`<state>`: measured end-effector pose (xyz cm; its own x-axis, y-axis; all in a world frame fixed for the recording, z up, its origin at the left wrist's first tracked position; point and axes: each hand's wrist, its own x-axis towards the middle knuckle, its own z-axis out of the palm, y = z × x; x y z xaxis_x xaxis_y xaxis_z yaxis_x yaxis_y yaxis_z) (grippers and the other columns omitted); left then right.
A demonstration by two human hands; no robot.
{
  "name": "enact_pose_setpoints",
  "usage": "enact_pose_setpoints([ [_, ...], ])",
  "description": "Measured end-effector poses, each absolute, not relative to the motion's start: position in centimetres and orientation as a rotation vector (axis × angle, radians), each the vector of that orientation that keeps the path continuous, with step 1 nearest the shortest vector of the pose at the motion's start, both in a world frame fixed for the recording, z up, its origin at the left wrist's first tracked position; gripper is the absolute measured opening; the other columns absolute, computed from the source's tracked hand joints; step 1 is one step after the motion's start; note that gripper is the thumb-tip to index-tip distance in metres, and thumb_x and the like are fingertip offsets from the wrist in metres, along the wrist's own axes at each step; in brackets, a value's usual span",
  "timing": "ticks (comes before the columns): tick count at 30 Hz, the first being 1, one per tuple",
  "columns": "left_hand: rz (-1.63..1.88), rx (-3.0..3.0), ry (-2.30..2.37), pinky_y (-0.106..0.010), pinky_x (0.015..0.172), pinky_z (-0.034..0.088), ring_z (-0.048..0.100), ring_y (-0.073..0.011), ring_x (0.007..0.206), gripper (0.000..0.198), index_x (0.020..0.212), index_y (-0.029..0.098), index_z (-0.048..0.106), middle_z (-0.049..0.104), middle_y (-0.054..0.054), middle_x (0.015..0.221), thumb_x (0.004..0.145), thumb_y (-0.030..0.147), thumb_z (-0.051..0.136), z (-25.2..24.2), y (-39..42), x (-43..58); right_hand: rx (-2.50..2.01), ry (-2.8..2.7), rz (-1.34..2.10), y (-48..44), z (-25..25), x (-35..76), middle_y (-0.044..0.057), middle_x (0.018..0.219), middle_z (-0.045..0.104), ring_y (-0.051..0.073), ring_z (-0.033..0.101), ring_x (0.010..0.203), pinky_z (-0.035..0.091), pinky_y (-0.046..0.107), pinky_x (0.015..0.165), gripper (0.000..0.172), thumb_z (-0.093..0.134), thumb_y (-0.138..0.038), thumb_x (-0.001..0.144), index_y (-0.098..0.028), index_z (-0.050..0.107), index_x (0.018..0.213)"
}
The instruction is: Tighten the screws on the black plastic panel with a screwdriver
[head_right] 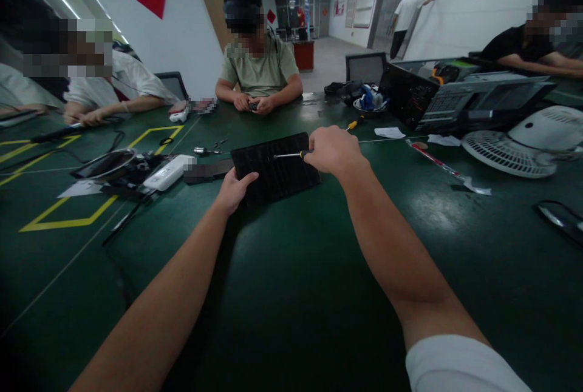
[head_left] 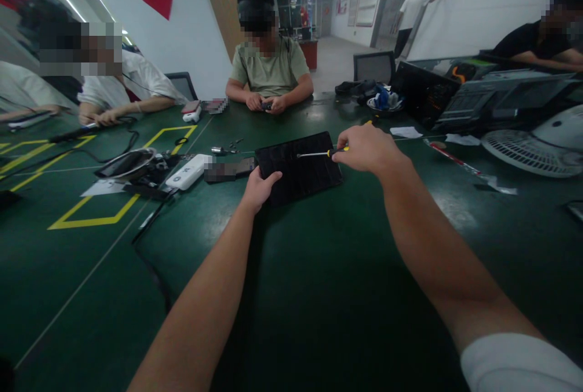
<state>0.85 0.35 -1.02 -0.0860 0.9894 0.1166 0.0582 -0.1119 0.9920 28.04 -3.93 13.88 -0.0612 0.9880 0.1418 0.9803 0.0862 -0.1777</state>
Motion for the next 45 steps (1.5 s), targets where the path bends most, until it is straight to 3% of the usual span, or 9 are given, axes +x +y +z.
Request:
enact_pose_setpoints([
  [9,1.340,1.213,1.385,-0.038,0.078,0.056,0.067,-0.0230,0.078,0.032,0.084,0.018,0.068,0.070,-0.002,0.080,0.058,0.036,0.078,-0.6,0.6,0.6,-1.949,-2.152,0.034,-5.1,14.1,26.6,0.012,0.108,0.077,0.030,0.070,0.098,0.054,0.043,0.080,0.024,0.070,-0.039,0.084,-0.026,0.081,0.102],
  [16,1.370,1.020,1.474,-0.032,0.064,0.052,0.062,-0.0193,0.066,0.024,0.073,0.018,0.065,0.065,0.001,0.067,0.051,0.026,0.072,0.8,-0.6,0.5,-1.929,-2.181,0.088,-6.5,14.0,25.9,0.012,0.111,0.076,0.031,0.070,0.101,0.052,0.043,0.081,0.025,0.069,-0.037,0.088,-0.026,0.078,0.108],
  [26,1.392,1.041,1.421,-0.043,0.079,0.061,0.075,-0.0268,0.080,0.042,0.091,0.016,0.074,0.078,-0.008,0.088,0.053,0.033,0.085,-0.7,-0.8,-0.6,-1.865,-2.227,0.075,-7.1,14.2,25.1,0.013,0.109,0.076,0.032,0.069,0.100,0.051,0.042,0.079,0.025,0.067,-0.038,0.088,-0.025,0.079,0.107],
  [45,1.383,1.065,1.427,-0.046,0.087,0.061,0.076,-0.0282,0.085,0.041,0.092,0.017,0.075,0.079,-0.009,0.093,0.057,0.034,0.086,-0.9,-1.2,-0.4,-1.781,-2.177,-0.126,-7.8,14.4,27.2,0.008,0.096,0.077,0.028,0.068,0.090,0.046,0.039,0.074,0.021,0.070,-0.038,0.086,-0.027,0.080,0.100],
])
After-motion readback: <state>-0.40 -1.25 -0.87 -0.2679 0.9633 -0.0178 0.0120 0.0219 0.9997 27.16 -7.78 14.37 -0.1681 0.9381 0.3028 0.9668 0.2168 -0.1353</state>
